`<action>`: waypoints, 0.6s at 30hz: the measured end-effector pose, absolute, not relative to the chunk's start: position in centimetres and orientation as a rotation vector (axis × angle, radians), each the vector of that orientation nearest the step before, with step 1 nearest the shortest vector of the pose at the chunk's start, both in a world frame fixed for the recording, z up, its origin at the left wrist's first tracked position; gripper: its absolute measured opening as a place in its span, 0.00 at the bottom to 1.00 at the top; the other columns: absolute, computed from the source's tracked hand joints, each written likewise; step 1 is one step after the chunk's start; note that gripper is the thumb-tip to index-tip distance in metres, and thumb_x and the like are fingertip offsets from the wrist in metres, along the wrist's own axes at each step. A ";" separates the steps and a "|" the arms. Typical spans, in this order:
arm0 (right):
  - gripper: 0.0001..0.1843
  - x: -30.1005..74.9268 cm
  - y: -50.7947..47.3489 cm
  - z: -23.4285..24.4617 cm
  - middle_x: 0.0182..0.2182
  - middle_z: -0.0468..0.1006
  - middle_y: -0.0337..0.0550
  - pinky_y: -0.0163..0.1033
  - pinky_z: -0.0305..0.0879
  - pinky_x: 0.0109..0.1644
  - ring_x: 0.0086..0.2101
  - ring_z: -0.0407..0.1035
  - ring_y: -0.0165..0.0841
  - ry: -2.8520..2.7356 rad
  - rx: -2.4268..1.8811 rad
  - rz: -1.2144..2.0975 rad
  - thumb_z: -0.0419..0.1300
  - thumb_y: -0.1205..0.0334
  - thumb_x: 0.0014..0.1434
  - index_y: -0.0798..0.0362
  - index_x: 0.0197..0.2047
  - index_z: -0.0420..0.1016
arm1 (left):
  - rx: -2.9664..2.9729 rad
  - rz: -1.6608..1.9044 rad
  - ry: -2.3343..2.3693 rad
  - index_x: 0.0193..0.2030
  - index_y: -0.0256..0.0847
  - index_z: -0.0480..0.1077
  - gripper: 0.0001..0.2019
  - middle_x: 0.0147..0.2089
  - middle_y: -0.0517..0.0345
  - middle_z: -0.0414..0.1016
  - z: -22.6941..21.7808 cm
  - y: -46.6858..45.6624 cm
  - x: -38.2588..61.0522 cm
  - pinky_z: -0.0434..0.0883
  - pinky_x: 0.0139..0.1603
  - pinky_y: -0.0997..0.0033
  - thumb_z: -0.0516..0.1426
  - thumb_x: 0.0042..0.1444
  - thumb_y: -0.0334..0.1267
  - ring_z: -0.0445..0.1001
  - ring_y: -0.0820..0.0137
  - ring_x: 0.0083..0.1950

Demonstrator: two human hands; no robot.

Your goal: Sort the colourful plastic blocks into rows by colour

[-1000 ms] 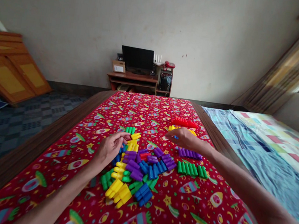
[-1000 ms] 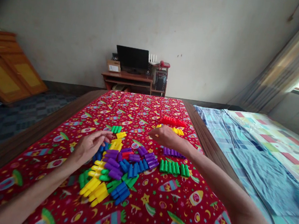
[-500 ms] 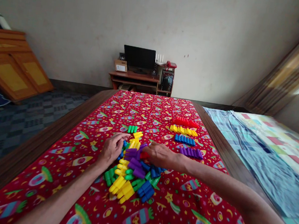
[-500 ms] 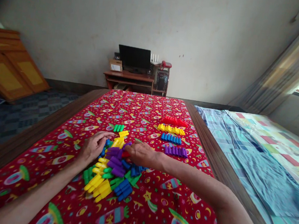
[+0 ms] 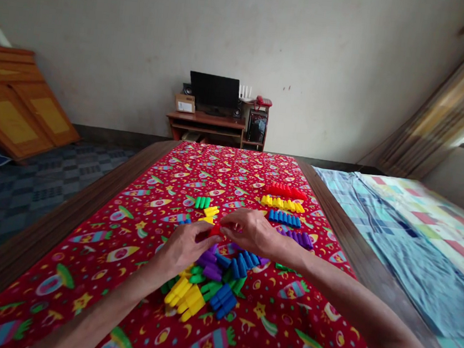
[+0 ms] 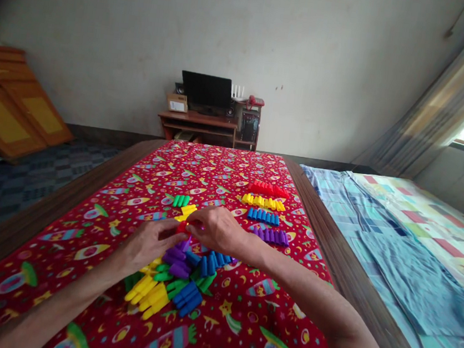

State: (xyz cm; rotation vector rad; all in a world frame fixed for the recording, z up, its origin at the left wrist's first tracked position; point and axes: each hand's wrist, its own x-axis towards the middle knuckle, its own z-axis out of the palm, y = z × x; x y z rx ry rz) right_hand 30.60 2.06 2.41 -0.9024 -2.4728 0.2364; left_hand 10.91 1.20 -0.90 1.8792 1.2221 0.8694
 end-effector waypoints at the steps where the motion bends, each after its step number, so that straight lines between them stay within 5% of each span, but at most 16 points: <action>1: 0.08 30.5 1.8 2.3 0.36 0.79 0.48 0.35 0.64 0.37 0.35 0.70 0.33 -2.476 -0.881 0.155 0.57 0.63 0.64 0.56 0.44 0.75 | 1.748 0.871 1.199 0.32 0.39 0.73 0.19 0.27 0.59 0.73 -1.2 1.2 10.9 0.69 0.31 0.71 0.61 0.48 0.55 0.72 0.68 0.29; 5: 0.15 30.2 0.8 1.8 0.45 0.76 0.57 0.44 0.67 0.44 0.44 0.68 0.40 -2.591 -0.803 -0.104 0.56 0.61 0.65 0.60 0.52 0.68 | 1.391 0.872 1.119 0.40 0.37 0.70 0.27 0.29 0.59 0.73 -1.8 1.5 10.9 0.68 0.29 0.72 0.63 0.43 0.59 0.72 0.69 0.30; 11: 0.07 30.0 0.8 1.7 0.40 0.76 0.52 0.41 0.67 0.43 0.40 0.68 0.36 -2.690 -0.752 -0.122 0.55 0.66 0.64 0.57 0.45 0.69 | 1.620 0.847 1.115 0.34 0.37 0.70 0.21 0.25 0.63 0.70 -2.6 1.5 10.8 0.65 0.26 0.76 0.62 0.49 0.55 0.69 0.72 0.27; 18: 0.15 40.4 8.4 2.9 0.42 0.79 0.53 0.39 0.66 0.42 0.40 0.72 0.38 -2.320 -1.288 -0.200 0.58 0.64 0.59 0.58 0.50 0.74 | 1.836 1.056 1.221 0.47 0.39 0.72 0.20 0.42 0.49 0.79 -2.2 2.0 9.9 0.74 0.43 0.68 0.53 0.59 0.52 0.78 0.62 0.44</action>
